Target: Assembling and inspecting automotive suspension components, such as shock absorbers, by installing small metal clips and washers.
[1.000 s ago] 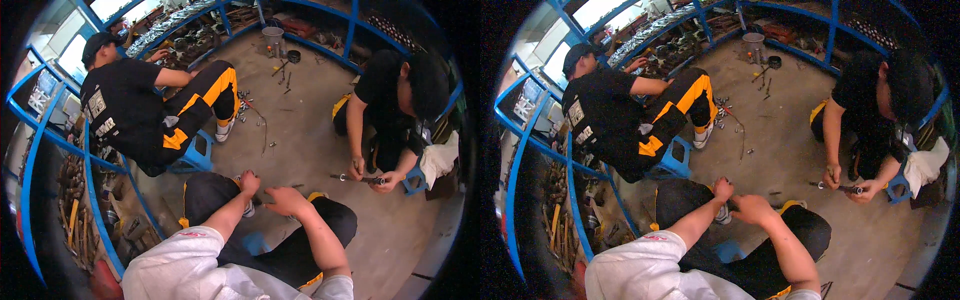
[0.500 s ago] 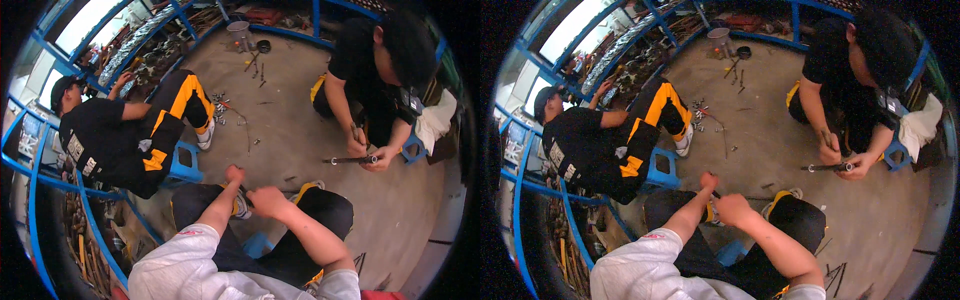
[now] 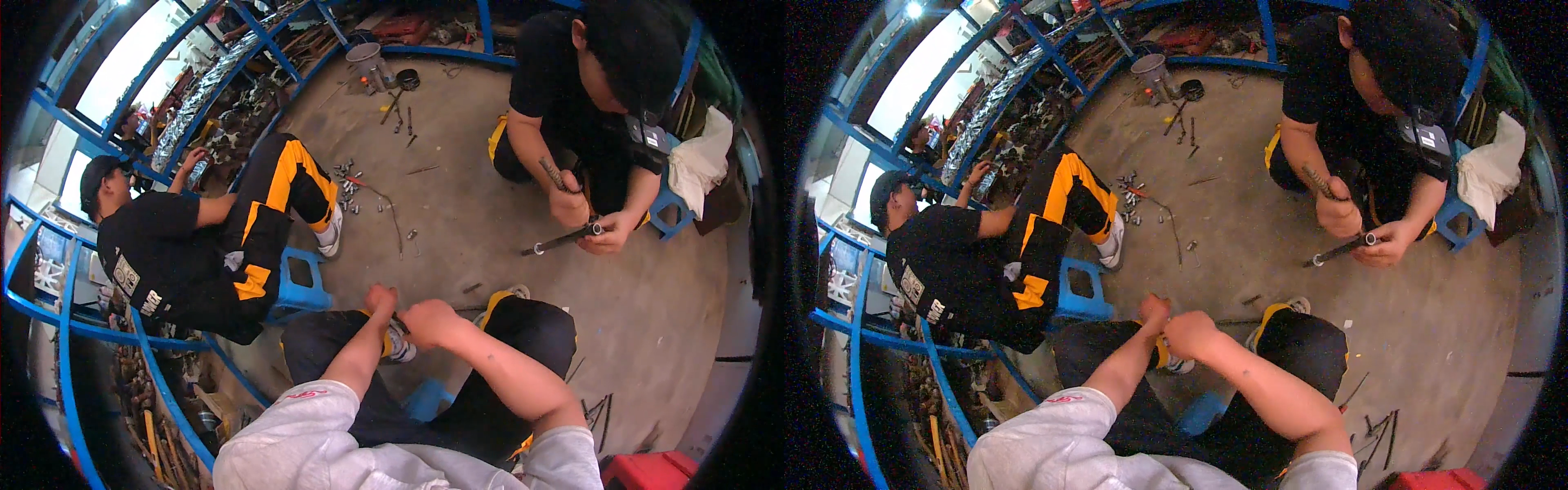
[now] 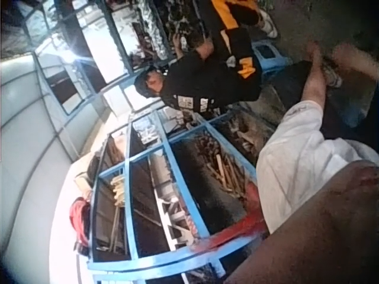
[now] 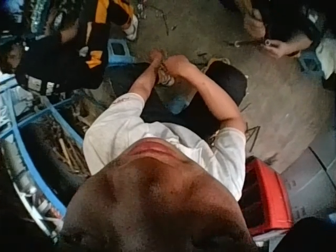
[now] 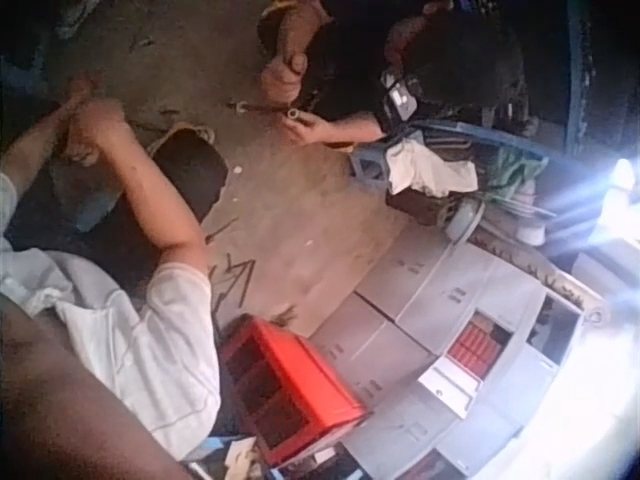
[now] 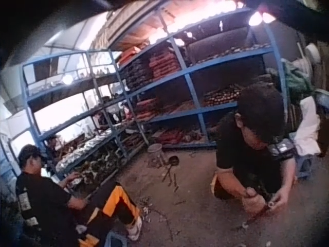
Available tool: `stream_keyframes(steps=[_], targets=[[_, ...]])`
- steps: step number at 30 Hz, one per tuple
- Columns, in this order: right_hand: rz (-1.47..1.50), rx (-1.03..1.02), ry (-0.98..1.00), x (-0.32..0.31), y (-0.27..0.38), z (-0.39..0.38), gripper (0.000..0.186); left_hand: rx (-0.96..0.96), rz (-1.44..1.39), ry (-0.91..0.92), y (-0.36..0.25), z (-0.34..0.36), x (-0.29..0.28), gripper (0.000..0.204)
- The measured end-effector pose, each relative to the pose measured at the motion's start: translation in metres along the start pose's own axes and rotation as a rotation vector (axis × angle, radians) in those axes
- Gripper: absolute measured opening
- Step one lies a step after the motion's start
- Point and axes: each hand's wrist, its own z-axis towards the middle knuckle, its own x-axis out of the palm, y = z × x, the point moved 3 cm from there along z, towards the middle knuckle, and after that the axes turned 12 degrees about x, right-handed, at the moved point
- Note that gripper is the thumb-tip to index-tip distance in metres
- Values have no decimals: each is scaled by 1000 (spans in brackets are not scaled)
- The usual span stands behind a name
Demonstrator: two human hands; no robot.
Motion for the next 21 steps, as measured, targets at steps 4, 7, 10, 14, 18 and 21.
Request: stream_keyframes(steps=[4,7,10,14,18,21], targets=[[-28,69,56,18,-13,13,37,36,-102,125,-10,-30,-6,43],[-7,36,10,8,-5,4,38,104,-30,114,-2,-54,-5,45],[15,55,15,21,-12,7,39,-23,-193,109,-12,-90,-6,42],[-39,89,63,31,-13,11,42,254,-114,80,-9,-131,-2,36],[-23,73,37,28,-12,1,47,194,-140,89,-14,-163,5,34],[-21,76,22,27,-17,-4,47,328,28,-63,-20,-184,1,34]])
